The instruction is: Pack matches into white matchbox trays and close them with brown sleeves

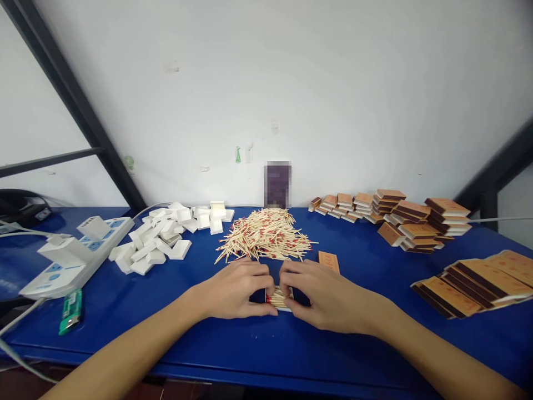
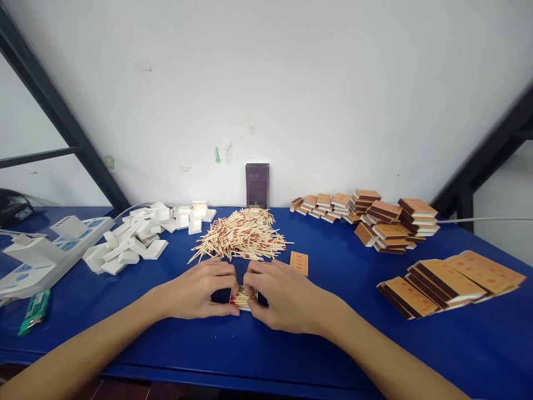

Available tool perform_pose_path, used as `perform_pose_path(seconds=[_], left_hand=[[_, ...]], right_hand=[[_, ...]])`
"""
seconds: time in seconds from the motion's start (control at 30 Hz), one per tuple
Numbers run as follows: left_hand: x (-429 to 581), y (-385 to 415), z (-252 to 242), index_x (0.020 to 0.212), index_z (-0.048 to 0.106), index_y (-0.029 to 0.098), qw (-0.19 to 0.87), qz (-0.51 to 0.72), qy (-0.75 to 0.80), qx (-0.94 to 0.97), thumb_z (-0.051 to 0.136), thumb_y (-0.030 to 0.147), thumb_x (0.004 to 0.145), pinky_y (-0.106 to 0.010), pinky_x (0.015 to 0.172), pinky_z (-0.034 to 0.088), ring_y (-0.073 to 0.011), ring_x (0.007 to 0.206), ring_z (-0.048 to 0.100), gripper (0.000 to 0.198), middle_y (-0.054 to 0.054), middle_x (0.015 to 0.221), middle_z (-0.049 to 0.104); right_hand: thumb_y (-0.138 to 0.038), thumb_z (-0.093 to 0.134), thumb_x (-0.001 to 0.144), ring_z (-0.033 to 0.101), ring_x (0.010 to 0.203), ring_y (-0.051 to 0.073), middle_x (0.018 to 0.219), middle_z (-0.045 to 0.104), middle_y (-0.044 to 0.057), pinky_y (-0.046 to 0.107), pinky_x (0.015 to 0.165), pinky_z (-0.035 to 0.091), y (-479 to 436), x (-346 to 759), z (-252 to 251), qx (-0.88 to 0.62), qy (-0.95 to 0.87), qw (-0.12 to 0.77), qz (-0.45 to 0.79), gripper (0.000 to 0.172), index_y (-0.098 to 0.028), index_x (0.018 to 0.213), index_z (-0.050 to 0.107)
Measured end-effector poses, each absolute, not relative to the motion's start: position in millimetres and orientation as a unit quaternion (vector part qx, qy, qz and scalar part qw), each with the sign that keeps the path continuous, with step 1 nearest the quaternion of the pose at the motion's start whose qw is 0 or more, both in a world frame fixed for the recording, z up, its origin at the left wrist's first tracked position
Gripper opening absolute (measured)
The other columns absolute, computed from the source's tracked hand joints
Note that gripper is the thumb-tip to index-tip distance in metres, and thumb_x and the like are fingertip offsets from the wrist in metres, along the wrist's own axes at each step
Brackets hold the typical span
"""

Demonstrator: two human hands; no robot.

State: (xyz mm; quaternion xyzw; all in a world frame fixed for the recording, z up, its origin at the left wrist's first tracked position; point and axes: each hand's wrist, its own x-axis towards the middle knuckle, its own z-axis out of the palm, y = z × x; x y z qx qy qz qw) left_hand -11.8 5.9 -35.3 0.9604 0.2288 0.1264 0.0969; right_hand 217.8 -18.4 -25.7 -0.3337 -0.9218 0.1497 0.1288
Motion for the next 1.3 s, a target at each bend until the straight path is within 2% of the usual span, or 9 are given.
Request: perform_pose_path(seconds=[0.13,0.27,0.4,0.5,0.8,0.97,1.1,1.3], left_hand=[[-13,6,-38,0.092,0.06,0.02,0.072,0.12,0.218,0.966,0.061,0.049,0.09,-0.029,0.08,0.038,-0.0165,0.081,0.056,0.029,-0.001,0.089,0.059],[-10,1,-34,0.095,0.055,0.019,0.096,0.123,0.24,0.958,0.056,0.05,0.092,-0.029,0.079,0.039,-0.0165,0.082,0.054,0.031,-0.001,0.09,0.059],[-4,-6,-30,0.093,0.05,0.02,0.122,0.125,0.27,0.947,0.048,0.04,0.097,-0.029,0.077,0.04,-0.0155,0.078,0.053,0.021,-0.001,0.087,0.058],[-2,-7,-32,0.092,0.049,0.02,0.121,0.126,0.281,0.944,0.05,0.039,0.095,-0.03,0.077,0.04,-0.0164,0.078,0.053,0.019,-0.001,0.086,0.058],[0,-1,-34,0.101,0.054,0.021,0.148,0.142,0.279,0.938,0.051,0.038,0.094,-0.03,0.077,0.042,-0.017,0.08,0.055,0.019,-0.001,0.086,0.06],[-8,11,-35,0.101,0.057,0.019,0.07,0.184,0.315,0.929,0.047,0.03,0.095,-0.032,0.08,0.043,-0.0183,0.086,0.056,0.015,-0.003,0.09,0.061],[-17,24,-38,0.107,0.061,0.019,-0.008,0.182,0.344,0.921,0.045,0.029,0.096,-0.036,0.085,0.042,-0.0215,0.095,0.054,0.022,-0.006,0.098,0.058],[-20,30,-41,0.117,0.063,0.023,-0.044,0.161,0.35,0.922,0.047,0.025,0.095,-0.039,0.087,0.039,-0.0229,0.098,0.049,0.027,-0.007,0.102,0.053]], right_hand=[[-0.015,0.049,0.089,0.054,0.079,0.016,0.087,0.06,0.002,0.029,0.072,0.04,-18,218,-26,-0.335,-0.92,0.125,0.159,0.006,-0.019,0.085,0.052],[-0.019,0.049,0.092,0.055,0.077,0.016,0.087,0.062,0.002,0.028,0.069,0.038,-18,218,-22,-0.337,-0.92,0.12,0.163,0.007,-0.019,0.085,0.05],[-0.018,0.045,0.094,0.057,0.075,0.016,0.085,0.065,0.002,0.028,0.066,0.035,-10,219,-24,-0.395,-0.908,0.121,0.078,0.01,-0.02,0.09,0.054],[-0.018,0.044,0.094,0.061,0.077,0.018,0.084,0.067,0.003,0.028,0.065,0.033,0,219,-32,-0.453,-0.884,0.117,0.007,0.014,-0.019,0.094,0.058],[-0.018,0.044,0.095,0.065,0.082,0.018,0.099,0.067,0.005,0.028,0.059,0.033,14,212,-48,-0.472,-0.877,0.085,-0.031,0.021,-0.02,0.103,0.063],[-0.023,0.047,0.095,0.065,0.083,0.019,0.099,0.067,0.005,0.028,0.062,0.035,13,214,-47,-0.48,-0.871,0.097,-0.037,0.019,-0.019,0.1,0.065],[-0.023,0.046,0.096,0.064,0.082,0.019,0.097,0.068,0.005,0.027,0.062,0.035,13,214,-47,-0.474,-0.875,0.099,-0.028,0.02,-0.019,0.097,0.066],[-0.023,0.046,0.096,0.063,0.082,0.017,0.092,0.066,0.005,0.027,0.063,0.036,10,212,-50,-0.465,-0.876,0.131,0.011,0.022,-0.019,0.092,0.067]])
